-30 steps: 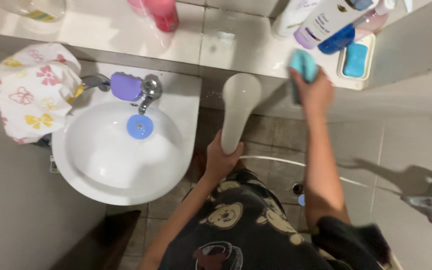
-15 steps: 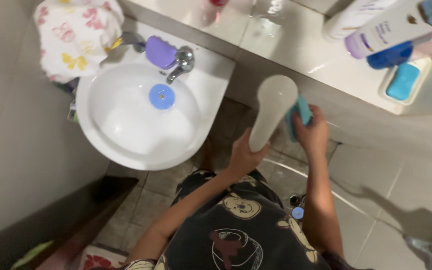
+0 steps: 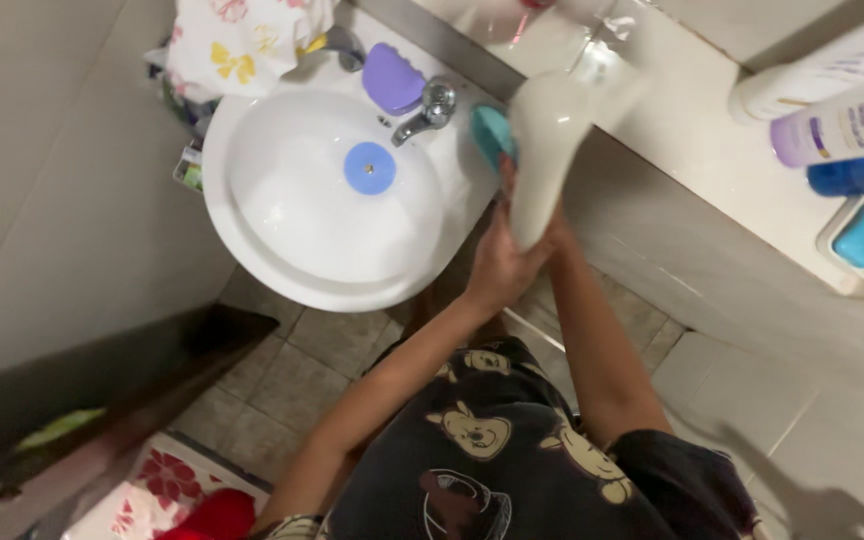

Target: The person uses a brush and water to scrub the bathroom sink, faucet, and surrounding wall area, then rearranges various toiletries on the shelf.

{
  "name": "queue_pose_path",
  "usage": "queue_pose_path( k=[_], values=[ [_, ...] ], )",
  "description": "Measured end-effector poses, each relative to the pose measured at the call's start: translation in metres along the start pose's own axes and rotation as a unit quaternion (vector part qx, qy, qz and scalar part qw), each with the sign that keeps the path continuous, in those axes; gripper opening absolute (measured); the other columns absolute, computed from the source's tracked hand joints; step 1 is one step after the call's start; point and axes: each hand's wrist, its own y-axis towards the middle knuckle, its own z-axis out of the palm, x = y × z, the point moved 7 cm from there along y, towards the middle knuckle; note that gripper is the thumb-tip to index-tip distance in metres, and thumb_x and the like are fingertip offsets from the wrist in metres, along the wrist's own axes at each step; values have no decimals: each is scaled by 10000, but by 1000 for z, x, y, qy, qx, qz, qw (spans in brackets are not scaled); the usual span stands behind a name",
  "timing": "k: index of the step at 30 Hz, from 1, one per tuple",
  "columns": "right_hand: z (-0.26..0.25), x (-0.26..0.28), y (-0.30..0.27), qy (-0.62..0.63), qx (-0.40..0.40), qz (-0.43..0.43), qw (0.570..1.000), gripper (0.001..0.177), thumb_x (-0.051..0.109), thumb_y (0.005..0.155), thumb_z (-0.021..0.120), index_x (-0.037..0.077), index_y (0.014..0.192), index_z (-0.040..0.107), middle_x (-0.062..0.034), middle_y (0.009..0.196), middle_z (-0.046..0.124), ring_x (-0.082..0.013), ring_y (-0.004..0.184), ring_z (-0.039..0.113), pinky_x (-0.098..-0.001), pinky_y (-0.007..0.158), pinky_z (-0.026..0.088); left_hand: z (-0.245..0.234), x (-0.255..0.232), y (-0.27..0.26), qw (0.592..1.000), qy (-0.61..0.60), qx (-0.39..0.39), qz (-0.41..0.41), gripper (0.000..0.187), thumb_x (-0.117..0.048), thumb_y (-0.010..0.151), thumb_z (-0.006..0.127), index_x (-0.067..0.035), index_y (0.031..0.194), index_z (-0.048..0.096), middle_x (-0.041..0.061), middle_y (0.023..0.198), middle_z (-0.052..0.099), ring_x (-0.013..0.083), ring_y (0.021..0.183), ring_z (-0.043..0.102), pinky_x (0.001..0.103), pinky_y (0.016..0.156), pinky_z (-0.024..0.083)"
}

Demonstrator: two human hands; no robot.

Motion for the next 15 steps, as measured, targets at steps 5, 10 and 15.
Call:
queue_pose_path(
  k=[5, 10, 15],
  values=[
    [-2, -3, 7, 1, 14, -7, 1000, 457, 155, 959, 743, 26, 1381, 624, -168, 1252, 673, -281, 1131, 650, -384, 979, 515, -4, -18, 10, 998, 32, -12, 45, 715, -467, 1036, 624, 26, 1505, 405, 227, 1321, 651, 335, 1202, 688, 429, 988, 589],
    [-43, 10, -16, -2, -12, 5, 1000, 456, 179, 923, 797, 30, 1326, 646, -166, 1175, 695, -271, 1023, 692, -374, 879, 559, -59, -41, 31, 985, -18, -165, 45, 508, -408, 1031, 719, -54, 1345, 533, 128, 1089, 737, 208, 922, 774, 316, 743, 661],
    [-97, 13, -49, -23, -67, 69, 995, 410, 84, 931, 733, 50, 1336, 683, -146, 1103, 716, -216, 965, 692, -354, 854, 555, -121, -49, 64, 954, -111, -279, -15, 325, -206, 999, 698, -32, 1173, 486, 31, 824, 580, 78, 518, 524, 262, 427, 442]
  ],
)
